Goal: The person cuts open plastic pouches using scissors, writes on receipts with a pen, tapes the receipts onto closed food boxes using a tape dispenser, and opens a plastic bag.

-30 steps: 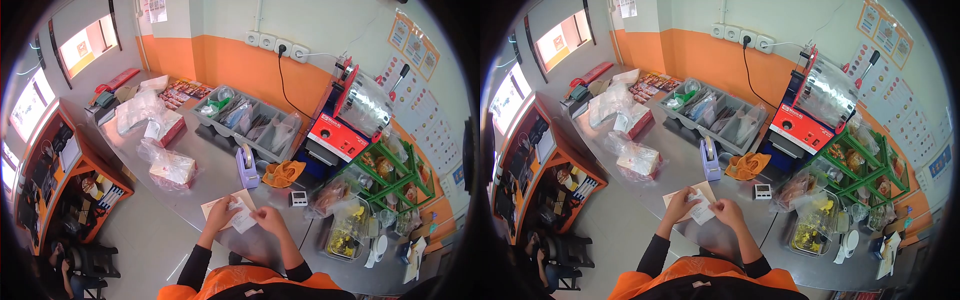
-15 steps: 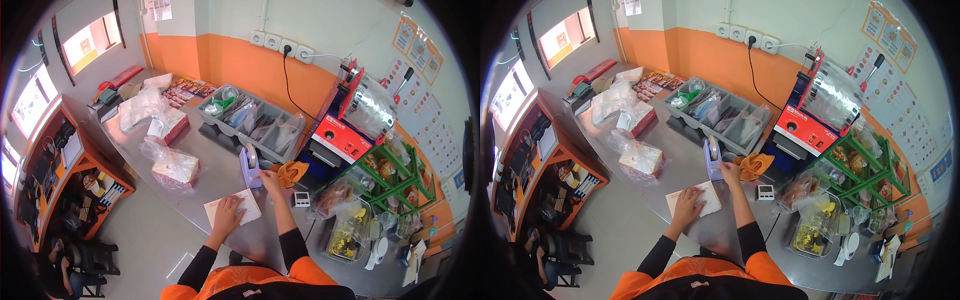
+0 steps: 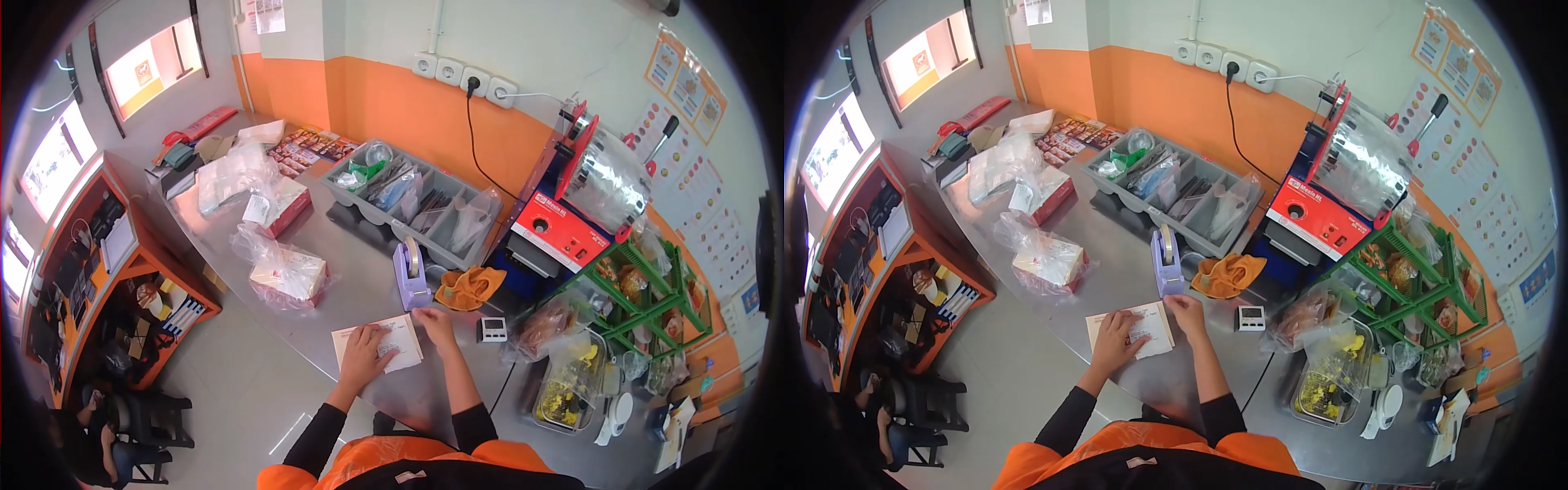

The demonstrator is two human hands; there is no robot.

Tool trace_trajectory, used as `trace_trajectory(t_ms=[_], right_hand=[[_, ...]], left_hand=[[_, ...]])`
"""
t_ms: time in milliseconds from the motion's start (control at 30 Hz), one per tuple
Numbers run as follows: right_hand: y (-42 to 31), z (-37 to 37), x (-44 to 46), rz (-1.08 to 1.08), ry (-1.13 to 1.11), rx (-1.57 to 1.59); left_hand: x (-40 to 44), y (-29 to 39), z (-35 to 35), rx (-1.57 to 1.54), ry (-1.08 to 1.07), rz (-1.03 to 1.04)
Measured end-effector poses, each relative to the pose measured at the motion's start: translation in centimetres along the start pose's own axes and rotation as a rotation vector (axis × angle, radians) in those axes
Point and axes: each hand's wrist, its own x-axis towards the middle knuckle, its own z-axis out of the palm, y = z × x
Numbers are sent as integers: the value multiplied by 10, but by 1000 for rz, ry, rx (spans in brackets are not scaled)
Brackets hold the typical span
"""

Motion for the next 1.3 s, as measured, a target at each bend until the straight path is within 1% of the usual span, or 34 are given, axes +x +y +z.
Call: trace_trajectory(t_ms=[67,167,267,367,467,567,667,733,800,867,900,967,1067,1167,1200,1267,1300], right_hand=[[-15,19,-14,-47,-43,17],[-18,40,-15,-400,22,-345],[-10,49,-12,-454,25,-525],[-9,54,-17,-524,145,-465],[-19,53,-18,-538,136,-411],[-33,54,-17,-368,117,-508],[-52,41,-13,-451,421,-462],[-36,30,12,-473,557,-615],[-22,22,38,-443,551,-674],[-14,12,55,-362,395,-645],[-12,5,59,-341,319,-566],[-9,-6,65,-297,165,-402],[-4,-15,46,-193,118,-176],[5,-11,24,-87,154,-208],[7,-9,25,-30,124,-100],[9,-5,27,87,61,115],[22,-6,30,85,45,-5]], left_hand=[[-3,-5,6,-21,7,-30],[-5,-7,8,-42,4,-39],[-5,-8,9,-16,22,-38],[-2,-6,7,-6,31,-30],[-4,-7,7,18,20,-19],[-5,-7,11,58,13,-16],[4,-10,10,91,-37,-28],[4,-10,9,87,-113,-65],[15,-13,8,68,-186,-99],[19,-15,6,81,-220,-94],[20,-15,6,88,-236,-92],[18,-16,9,95,-196,-78],[12,-12,8,56,-119,-95],[7,-1,3,41,-66,-106],[6,1,2,45,-55,-104],[5,-2,4,-29,-102,-50],[4,-2,5,-68,-127,-21]])
